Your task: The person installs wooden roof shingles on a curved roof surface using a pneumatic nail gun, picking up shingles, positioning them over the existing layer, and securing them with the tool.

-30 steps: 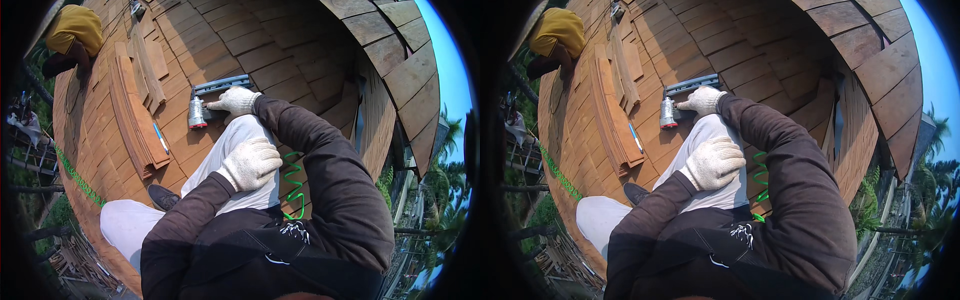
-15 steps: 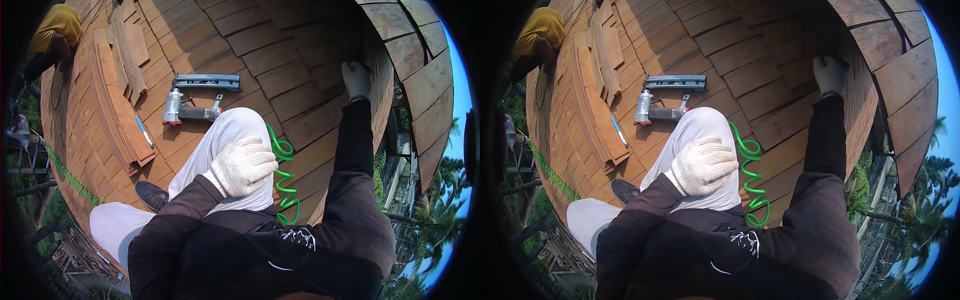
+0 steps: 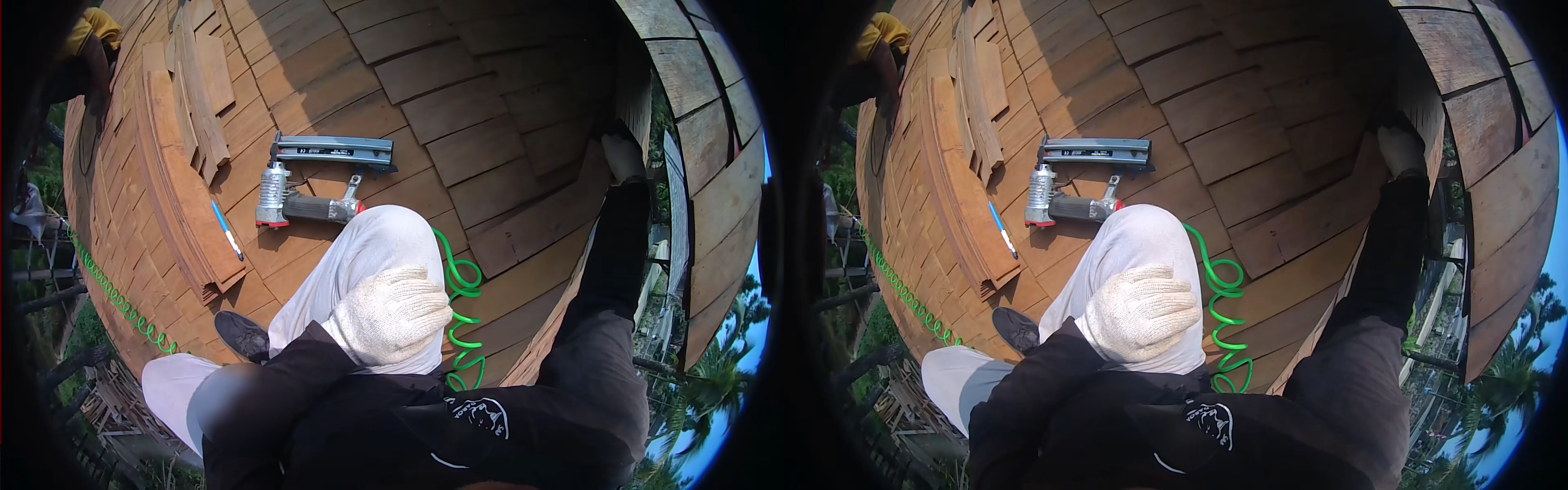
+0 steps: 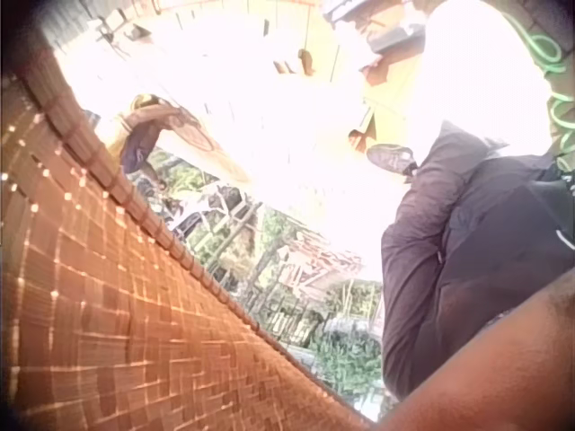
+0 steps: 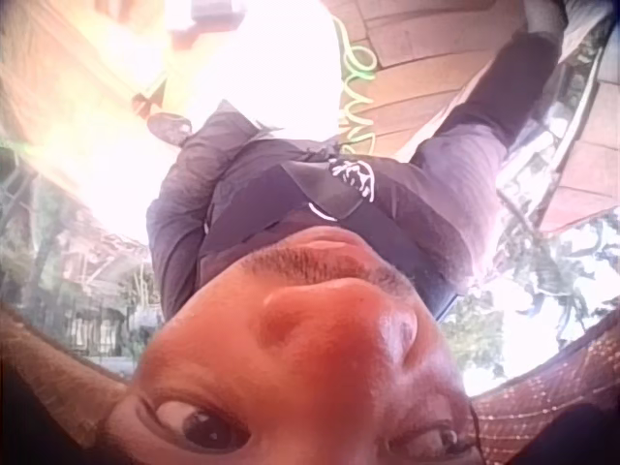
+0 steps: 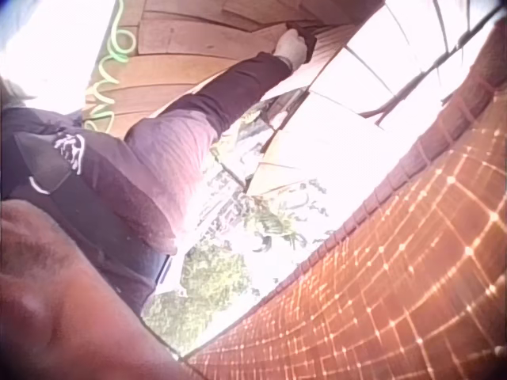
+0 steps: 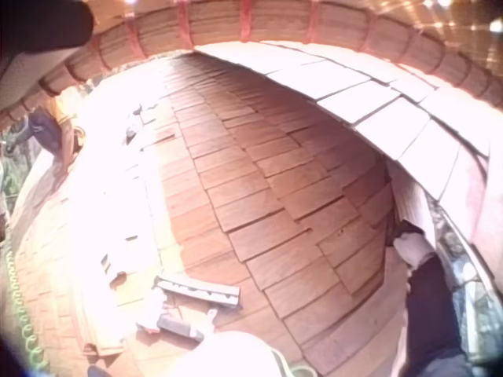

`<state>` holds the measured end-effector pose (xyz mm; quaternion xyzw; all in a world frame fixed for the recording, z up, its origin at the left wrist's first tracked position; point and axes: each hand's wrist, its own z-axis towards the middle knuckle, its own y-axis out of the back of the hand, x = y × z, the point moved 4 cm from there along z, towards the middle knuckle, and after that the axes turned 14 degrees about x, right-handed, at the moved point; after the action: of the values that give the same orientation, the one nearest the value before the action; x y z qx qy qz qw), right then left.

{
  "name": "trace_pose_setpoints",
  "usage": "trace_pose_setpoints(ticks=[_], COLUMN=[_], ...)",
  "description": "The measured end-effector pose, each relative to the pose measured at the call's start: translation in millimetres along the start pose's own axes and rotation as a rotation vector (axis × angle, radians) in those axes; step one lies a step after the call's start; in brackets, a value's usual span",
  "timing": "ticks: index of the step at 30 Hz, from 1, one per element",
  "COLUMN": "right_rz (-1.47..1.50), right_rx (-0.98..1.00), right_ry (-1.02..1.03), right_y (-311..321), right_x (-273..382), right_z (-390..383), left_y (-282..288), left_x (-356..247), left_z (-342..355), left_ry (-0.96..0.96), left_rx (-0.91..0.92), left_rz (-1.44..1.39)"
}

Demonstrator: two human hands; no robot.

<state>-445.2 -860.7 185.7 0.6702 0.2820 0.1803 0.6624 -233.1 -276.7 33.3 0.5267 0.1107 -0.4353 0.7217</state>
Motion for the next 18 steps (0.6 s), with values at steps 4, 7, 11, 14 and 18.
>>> trace_pose_setpoints(ticks=[4, 7, 11, 14, 18], right_rz=[0.575, 0.665, 0.506, 0.367, -0.213], right_rx=[-0.245, -0.439, -0.412, -0.442, -0.443], right_ry=[0.113, 0.05, 0.021, 0.143, -0.023], right_y=[-11, -13, 21, 22, 48], right_x=[32, 5, -12, 37, -6], right_z=[-19, -4, 72, 120, 179], left_y=[7, 7, -14, -13, -27], left_x=[-3, -3, 3, 0, 5], left_z=[4, 5, -9, -12, -19], left_ry=[0.062, 0.101, 0.141, 0.182, 0.138], left_rx=[0.031, 0.065, 0.141, 0.203, 0.237], left_rz=[-0.019, -0.034, -0.165, -0.149, -0.222])
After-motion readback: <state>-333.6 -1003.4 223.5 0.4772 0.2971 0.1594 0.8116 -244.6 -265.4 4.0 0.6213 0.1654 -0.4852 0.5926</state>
